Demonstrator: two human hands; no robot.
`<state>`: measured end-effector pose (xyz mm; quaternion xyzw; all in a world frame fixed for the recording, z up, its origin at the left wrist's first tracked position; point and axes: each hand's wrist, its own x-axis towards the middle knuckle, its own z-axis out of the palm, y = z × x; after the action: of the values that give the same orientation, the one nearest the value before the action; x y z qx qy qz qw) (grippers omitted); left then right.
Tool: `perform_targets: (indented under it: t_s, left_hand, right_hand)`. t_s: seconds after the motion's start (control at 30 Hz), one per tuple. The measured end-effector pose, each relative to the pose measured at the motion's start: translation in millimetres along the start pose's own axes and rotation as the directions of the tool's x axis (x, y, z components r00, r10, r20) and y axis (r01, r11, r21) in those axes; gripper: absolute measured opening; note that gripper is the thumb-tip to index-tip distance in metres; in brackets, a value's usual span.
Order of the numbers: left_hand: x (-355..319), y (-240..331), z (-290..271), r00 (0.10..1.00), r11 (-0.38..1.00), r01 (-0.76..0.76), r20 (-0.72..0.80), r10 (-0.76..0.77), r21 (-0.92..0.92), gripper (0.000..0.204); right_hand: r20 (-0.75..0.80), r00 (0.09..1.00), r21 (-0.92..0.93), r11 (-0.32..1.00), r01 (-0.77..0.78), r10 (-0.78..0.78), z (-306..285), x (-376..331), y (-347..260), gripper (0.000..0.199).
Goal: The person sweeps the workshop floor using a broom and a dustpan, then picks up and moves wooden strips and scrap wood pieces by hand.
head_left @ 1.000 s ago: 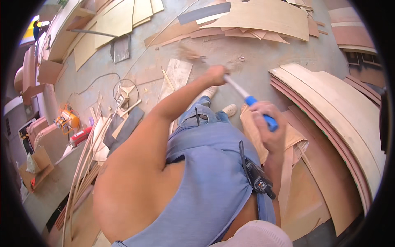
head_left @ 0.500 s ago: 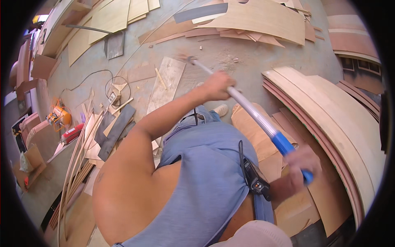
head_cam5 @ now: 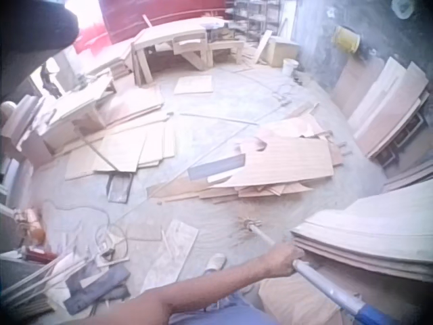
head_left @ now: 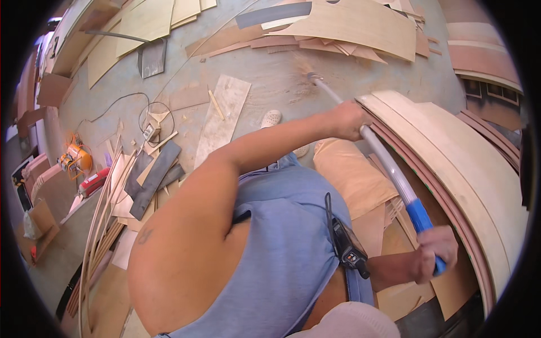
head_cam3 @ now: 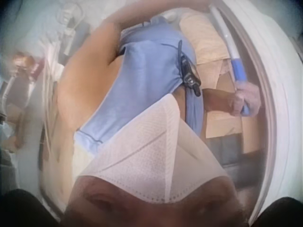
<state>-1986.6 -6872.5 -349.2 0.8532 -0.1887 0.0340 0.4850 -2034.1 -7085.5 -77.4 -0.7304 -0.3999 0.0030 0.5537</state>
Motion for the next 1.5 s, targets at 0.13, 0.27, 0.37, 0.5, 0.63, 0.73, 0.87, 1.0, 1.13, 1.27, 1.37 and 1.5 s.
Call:
perform_targets:
  t_s: [0.13, 0.27, 0.37, 0.5, 0.63, 0.73, 0.87, 1.0, 1.13, 1.27, 1.37, 1.5]
  left_hand:
    - [-54.8, 19.6, -21.3, 0.986, 0.995, 0.092, 0.142, -0.086, -0.037, 0.019]
    - [-100.0, -6.1, -3.9, 0.931, 0.963, 0.267, 0.255, -0.262, 0.016, 0.017]
    - [-74.4, -25.3, 31.2, 0.907, 0.965, 0.263, 0.342, -0.245, -0.009, 0.015]
    - [-1.8, -23.4, 71.4, 0.962, 0.981, 0.186, 0.214, -0.171, -0.054, 0.02]
    - [25.6, 23.8, 54.4, 0.998, 0.991, 0.013, 0.065, -0.004, -0.135, 0.024]
    - [15.0, 49.7, 43.9, 0.991, 0.996, -0.033, 0.123, 0.044, -0.088, 0.026]
    - [-33.4, 36.7, 21.8, 0.977, 0.998, 0.021, 0.21, -0.032, 0.055, 0.031]
    - [-64.3, -27.0, 34.4, 0.932, 0.964, 0.196, 0.27, -0.24, 0.18, 0.031]
    - [-10.4, -42.3, 87.4, 0.94, 0.964, 0.169, 0.262, -0.22, 0.205, 0.028]
    - [37.1, -17.6, 102.2, 0.982, 0.988, 0.127, 0.13, -0.138, 0.091, 0.025]
    - [47.3, 13.7, 91.7, 0.995, 0.999, -0.012, 0.099, 0.008, 0.041, 0.021]
    - [11.3, 46.6, 77.8, 0.99, 1.0, -0.025, 0.137, 0.024, 0.011, 0.014]
  right_hand:
    - [0.01, 1.0, 0.217, 0.976, 0.01, -0.012, -10.2, -5.6, 5.0, 0.017]
    - [-0.084, 0.956, 0.212, 0.942, -0.259, 0.282, 30.8, -4.5, 40.6, 0.018]
    - [-0.052, 0.914, 0.175, 0.905, -0.388, 0.402, 41.5, 0.9, 30.9, 0.015]
    - [-0.088, 0.922, -0.062, 0.922, -0.383, 0.378, 33.5, -3.4, 10.4, 0.011]
    - [-0.159, 0.982, -0.101, 0.988, -0.115, 0.098, -38.8, -38.3, 2.9, 0.013]
    - [-0.113, 0.993, -0.019, 1.0, -0.018, 0.015, -73.1, -52.3, -7.1, 0.015]
    - [0.007, 1.0, 0.147, 0.989, -0.015, 0.014, -57.1, -61.1, 8.2, 0.016]
    - [-0.119, 0.897, 0.178, 0.898, -0.403, 0.426, 28.9, -36.9, 31.4, 0.008]
    - [-0.169, 0.864, 0.073, 0.881, -0.468, 0.474, 28.4, -35.3, 31.8, 0.004]
    - [-0.222, 0.921, -0.023, 0.943, -0.333, 0.32, 1.5, -48.0, 37.0, 0.003]
    - [-0.277, 0.946, -0.066, 0.979, -0.192, 0.166, -43.1, -63.5, 24.9, 0.012]
    - [-0.279, 0.943, 0.03, 0.983, -0.181, 0.183, -81.5, -83.8, 17.0, 0.017]
